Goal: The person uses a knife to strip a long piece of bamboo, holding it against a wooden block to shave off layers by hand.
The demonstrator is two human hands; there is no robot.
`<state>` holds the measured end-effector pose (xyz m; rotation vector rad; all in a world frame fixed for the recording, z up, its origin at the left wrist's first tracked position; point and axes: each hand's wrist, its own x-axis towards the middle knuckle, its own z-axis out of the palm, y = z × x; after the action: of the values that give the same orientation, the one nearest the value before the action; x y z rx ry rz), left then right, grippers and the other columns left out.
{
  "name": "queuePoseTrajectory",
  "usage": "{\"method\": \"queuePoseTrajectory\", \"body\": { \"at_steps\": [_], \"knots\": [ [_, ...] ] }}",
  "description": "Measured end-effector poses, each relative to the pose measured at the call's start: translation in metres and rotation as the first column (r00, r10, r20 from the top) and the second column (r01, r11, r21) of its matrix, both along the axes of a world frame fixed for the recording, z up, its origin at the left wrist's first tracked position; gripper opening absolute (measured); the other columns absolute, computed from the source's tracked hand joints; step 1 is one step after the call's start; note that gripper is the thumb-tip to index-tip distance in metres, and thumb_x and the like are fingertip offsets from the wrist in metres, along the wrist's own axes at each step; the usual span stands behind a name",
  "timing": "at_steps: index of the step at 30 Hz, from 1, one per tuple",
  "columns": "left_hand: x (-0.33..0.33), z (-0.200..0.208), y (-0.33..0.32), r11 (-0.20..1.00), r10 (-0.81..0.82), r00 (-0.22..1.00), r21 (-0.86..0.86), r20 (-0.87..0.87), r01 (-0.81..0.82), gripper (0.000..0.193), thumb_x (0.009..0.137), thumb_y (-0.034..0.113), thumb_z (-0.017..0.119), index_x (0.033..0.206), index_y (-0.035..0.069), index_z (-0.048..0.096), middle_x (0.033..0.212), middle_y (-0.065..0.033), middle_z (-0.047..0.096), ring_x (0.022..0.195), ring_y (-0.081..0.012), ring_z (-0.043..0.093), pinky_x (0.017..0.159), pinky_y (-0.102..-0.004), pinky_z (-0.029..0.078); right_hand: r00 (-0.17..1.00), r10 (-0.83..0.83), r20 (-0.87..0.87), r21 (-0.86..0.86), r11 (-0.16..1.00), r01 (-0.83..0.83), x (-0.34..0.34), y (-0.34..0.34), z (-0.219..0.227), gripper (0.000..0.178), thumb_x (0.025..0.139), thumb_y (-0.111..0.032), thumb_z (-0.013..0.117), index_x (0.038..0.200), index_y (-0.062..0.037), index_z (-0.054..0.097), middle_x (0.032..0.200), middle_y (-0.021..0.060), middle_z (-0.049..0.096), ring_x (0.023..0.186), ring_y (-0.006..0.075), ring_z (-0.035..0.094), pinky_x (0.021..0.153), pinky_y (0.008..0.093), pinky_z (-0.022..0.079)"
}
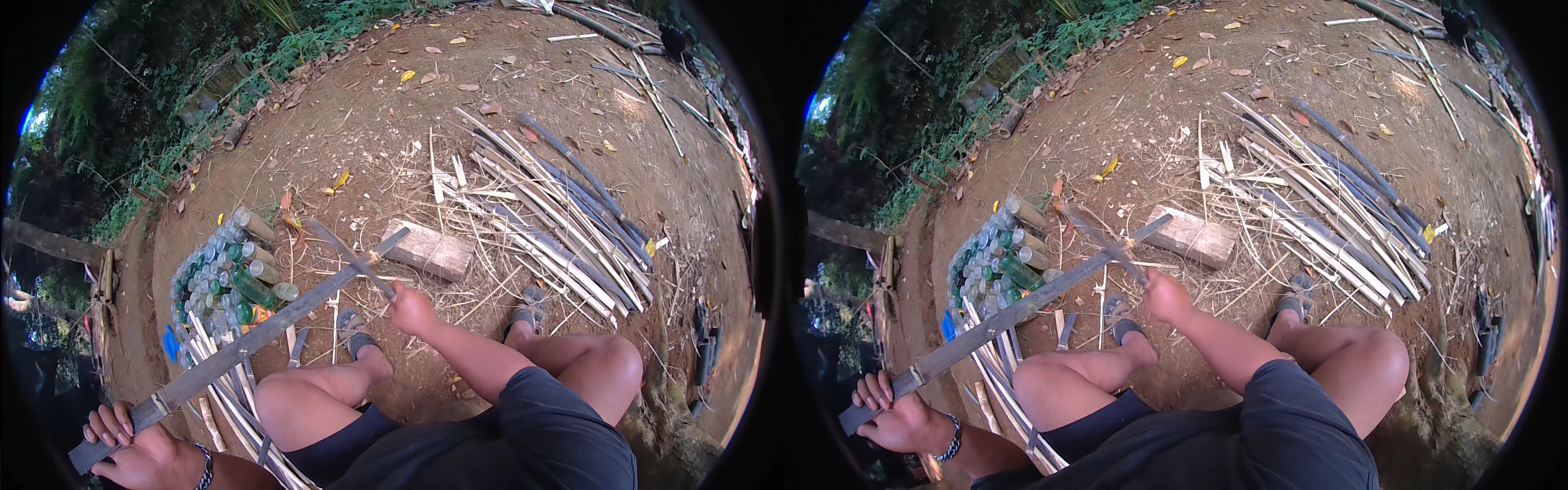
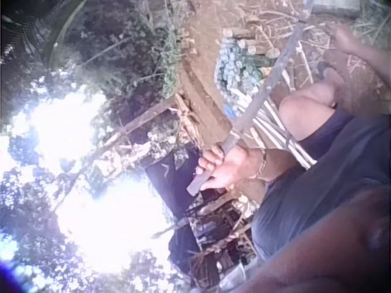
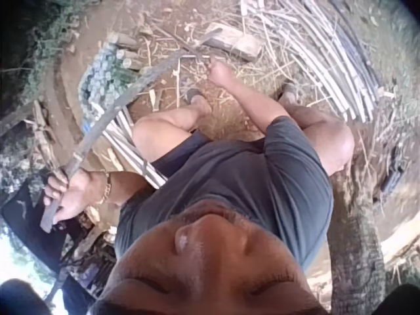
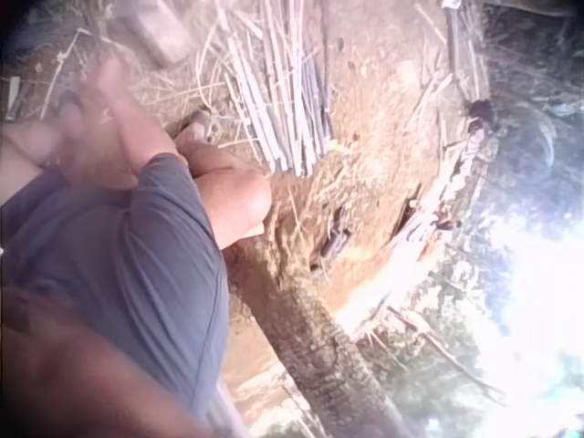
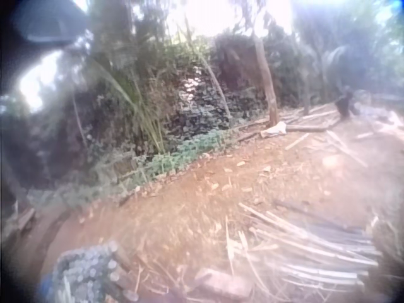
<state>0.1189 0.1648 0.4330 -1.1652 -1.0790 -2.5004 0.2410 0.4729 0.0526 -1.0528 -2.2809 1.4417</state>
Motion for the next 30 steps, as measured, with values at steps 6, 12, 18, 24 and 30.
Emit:
{"method": "queuePoseTrajectory", "body": {
  "at_steps": [6,12,18,24,30],
  "knots": [
    [-0.006,-0.005,-0.001,0.999,0.031,1.000,0.026,-0.001,-0.031,0.066,0.098,0.062,0.017,0.082,0.004,0.043,0.069,-0.0057,0.038,0.062,-0.0177,0.037,0.062,-0.0321,0.035,0.956,0.292,0.012,0.061,0.954,-0.292,0.021,-0.013,0.042,0.021,0.090,-0.016,0.054,0.105,-0.0014,0.055,0.089,0.0232,0.066,0.084,0.0391,0.066,0.077,0.0491,0.051],
    [-0.012,-0.002,-0.003,0.994,0.092,0.993,0.057,0.077,-0.096,0.069,0.097,0.063,0.026,0.082,0.000,0.048,0.078,-0.0090,0.047,0.077,-0.0212,0.052,0.094,-0.0436,0.046,0.991,-0.029,0.134,-0.153,0.987,0.049,0.006,0.015,-0.008,0.017,0.091,-0.015,0.054,0.101,-0.0023,0.053,0.085,0.0222,0.066,0.080,0.0390,0.066,0.074,0.0487,0.052],
    [-0.018,-0.005,-0.010,0.992,-0.114,0.993,0.046,-0.023,0.115,0.074,0.091,0.074,0.025,0.075,0.004,0.044,0.059,-0.0022,0.039,0.049,-0.0124,0.036,0.046,-0.0250,0.031,0.948,0.279,-0.154,0.128,0.957,-0.261,0.006,-0.053,0.084,0.020,0.081,-0.014,0.061,0.098,-0.0075,0.052,0.075,0.0190,0.064,0.070,0.0395,0.066,0.066,0.0498,0.052],
    [-0.011,-0.006,-0.011,0.998,-0.028,0.999,0.053,0.033,0.026,0.075,0.091,0.074,0.024,0.073,0.005,0.045,0.055,-0.0015,0.037,0.047,-0.0120,0.036,0.046,-0.0249,0.033,0.989,0.140,0.048,-0.173,0.976,-0.129,0.021,-0.010,0.056,0.021,0.079,-0.013,0.062,0.097,-0.0064,0.053,0.075,0.0193,0.063,0.069,0.0385,0.065,0.064,0.0493,0.052],
    [-0.011,-0.012,-0.003,0.994,0.057,0.998,0.086,0.041,-0.060,0.059,0.095,0.060,0.043,0.081,0.004,0.049,0.060,-0.0010,0.041,0.048,-0.0104,0.039,0.047,-0.0234,0.035,0.910,0.339,-0.236,0.146,0.939,-0.312,0.008,-0.074,0.094,0.029,0.077,-0.015,0.063,0.104,-0.0071,0.056,0.073,0.0186,0.063,0.071,0.0379,0.066,0.062,0.0486,0.052]
  ]
}}
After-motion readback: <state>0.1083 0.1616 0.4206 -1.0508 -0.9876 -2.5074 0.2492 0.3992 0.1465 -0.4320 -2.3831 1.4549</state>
